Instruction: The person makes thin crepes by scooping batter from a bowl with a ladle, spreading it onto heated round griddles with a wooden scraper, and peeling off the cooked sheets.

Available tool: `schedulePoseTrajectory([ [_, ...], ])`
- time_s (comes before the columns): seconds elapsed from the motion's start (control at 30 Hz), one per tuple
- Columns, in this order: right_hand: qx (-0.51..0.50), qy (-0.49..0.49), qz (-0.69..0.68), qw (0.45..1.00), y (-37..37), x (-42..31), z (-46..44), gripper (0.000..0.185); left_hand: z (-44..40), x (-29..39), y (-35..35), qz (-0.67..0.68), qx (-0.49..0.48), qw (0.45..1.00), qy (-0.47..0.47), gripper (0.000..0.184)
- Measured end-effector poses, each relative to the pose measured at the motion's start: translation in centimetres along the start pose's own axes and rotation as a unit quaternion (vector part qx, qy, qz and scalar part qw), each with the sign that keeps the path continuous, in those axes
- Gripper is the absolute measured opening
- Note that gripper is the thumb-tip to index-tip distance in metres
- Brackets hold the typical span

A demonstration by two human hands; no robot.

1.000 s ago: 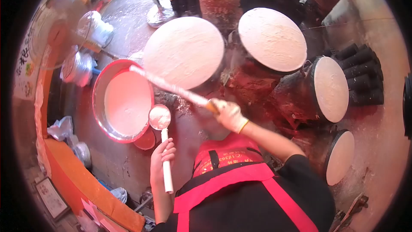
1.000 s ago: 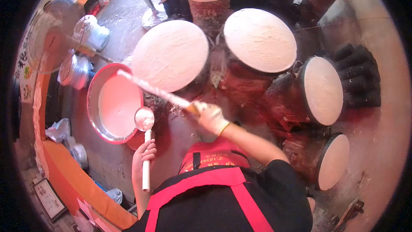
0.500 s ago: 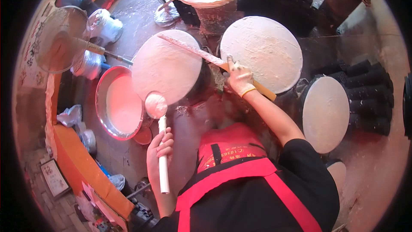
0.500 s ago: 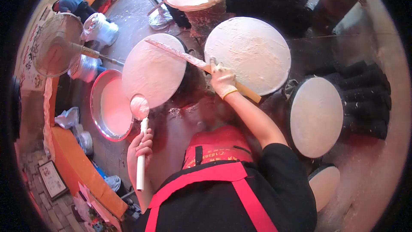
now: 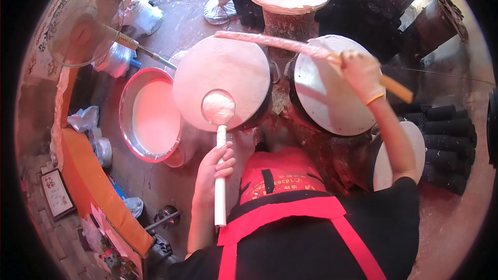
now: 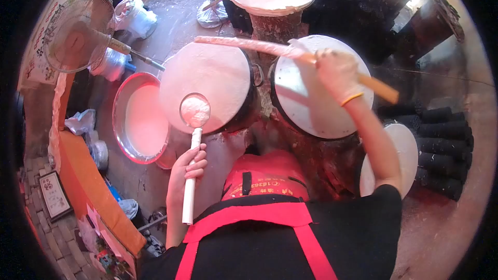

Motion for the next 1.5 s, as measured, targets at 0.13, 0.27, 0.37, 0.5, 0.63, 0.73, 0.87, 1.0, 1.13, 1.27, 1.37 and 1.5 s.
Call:
schedulePoseTrajectory([
  [0.13, -0.006, -0.005, -0.015, 1.0, 6.7, 3.1, -7.0, 0.012, -1.8, 4.2, -0.6, -0.037, -0.006, 0.999, 0.014, 0.018],
  [0.27, 0.045, 0.013, 0.011, 0.999, 11.7, 5.8, -16.2, 0.015, -3.9, 8.2, -1.5, -0.057, -0.019, 0.998, 0.027, 0.018],
  [0.37, -0.141, -0.01, -0.066, 0.988, 8.4, 12.0, -23.1, 0.026, -5.2, 10.6, -2.2, -0.059, -0.03, 0.997, 0.03, 0.018],
  [0.5, -0.167, -0.067, -0.292, 0.939, 4.5, 16.8, -20.6, 0.02, -6.6, 12.7, -2.9, -0.085, -0.036, 0.996, 0.021, 0.018],
  [0.63, -0.036, -0.136, -0.183, 0.973, 2.6, 18.2, -16.2, 0.027, -6.9, 13.5, -5.2, -0.151, -0.014, 0.988, -0.014, 0.016],
  [0.73, -0.039, -0.038, -0.316, 0.947, 3.2, 7.7, -13.5, 0.022, -8.3, 12.2, -7.0, -0.177, -0.02, 0.984, -0.016, 0.021],
  [0.87, -0.141, -0.021, -0.515, 0.845, 1.6, -7.6, -8.1, 0.032, -10.2, 6.6, -10.6, 0.018, -0.07, 0.994, 0.076, 0.047],
  [1.0, -0.134, 0.028, -0.546, 0.826, 3.0, -16.6, -3.9, 0.022, -13.1, 2.9, -11.1, -0.052, -0.01, 0.996, 0.067, 0.041],
  [1.13, -0.109, 0.034, -0.664, 0.739, -1.1, -16.1, -2.8, 0.022, -14.9, 3.3, -7.6, -0.163, 0.042, 0.983, 0.07, 0.017],
  [1.27, -0.243, -0.145, -0.292, 0.913, -7.9, -9.5, -2.4, 0.084, -13.9, 5.7, -6.5, -0.138, 0.045, 0.988, 0.059, 0.023],
  [1.37, -0.327, -0.231, -0.153, 0.904, -12.4, -10.2, -2.1, 0.104, -13.9, 8.3, -4.9, -0.133, 0.046, 0.989, 0.054, 0.024],
  [1.5, -0.228, -0.312, -0.097, 0.917, -14.3, -11.3, -2.7, 0.094, -13.0, 10.6, -5.2, -0.128, 0.063, 0.988, 0.055, 0.025],
])
Point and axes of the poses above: each hand's wrist, its own z-axis away from the middle knuckle, its own y-axis out of the back of the hand, x = y × z, the point moved 9 cm from there along -z, towards the middle knuckle, and after that the axes turned 7 degrees about z, right-handed, at the moved point
